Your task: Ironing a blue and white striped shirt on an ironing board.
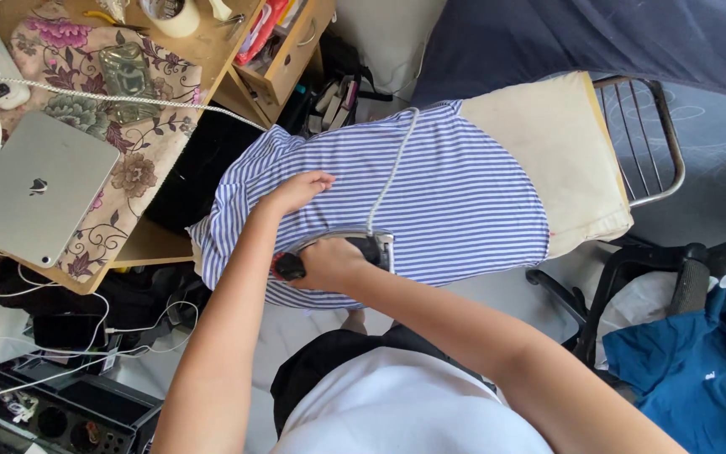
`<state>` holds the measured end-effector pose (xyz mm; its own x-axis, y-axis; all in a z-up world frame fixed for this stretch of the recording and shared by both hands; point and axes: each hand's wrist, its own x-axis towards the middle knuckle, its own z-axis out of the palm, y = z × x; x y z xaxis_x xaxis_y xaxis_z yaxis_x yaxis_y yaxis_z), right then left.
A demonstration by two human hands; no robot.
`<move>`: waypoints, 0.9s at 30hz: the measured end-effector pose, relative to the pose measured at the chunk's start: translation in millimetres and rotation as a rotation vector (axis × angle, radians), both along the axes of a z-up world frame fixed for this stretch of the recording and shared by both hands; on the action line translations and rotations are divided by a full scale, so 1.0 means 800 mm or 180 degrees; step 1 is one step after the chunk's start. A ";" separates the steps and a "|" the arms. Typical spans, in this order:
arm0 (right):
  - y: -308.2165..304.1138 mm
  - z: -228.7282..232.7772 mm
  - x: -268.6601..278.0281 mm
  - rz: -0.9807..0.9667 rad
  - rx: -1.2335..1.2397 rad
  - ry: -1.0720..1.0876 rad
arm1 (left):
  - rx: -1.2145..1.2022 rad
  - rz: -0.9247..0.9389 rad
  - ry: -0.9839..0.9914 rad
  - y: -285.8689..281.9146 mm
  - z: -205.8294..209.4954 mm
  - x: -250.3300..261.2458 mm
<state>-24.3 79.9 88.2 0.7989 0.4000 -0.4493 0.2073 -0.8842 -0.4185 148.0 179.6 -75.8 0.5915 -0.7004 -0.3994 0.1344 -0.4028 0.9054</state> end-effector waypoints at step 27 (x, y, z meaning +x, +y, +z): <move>-0.281 -0.004 0.123 -0.3796 0.0100 -0.0791 | 0.1395 0.0650 -0.3497 -0.123 0.048 -0.171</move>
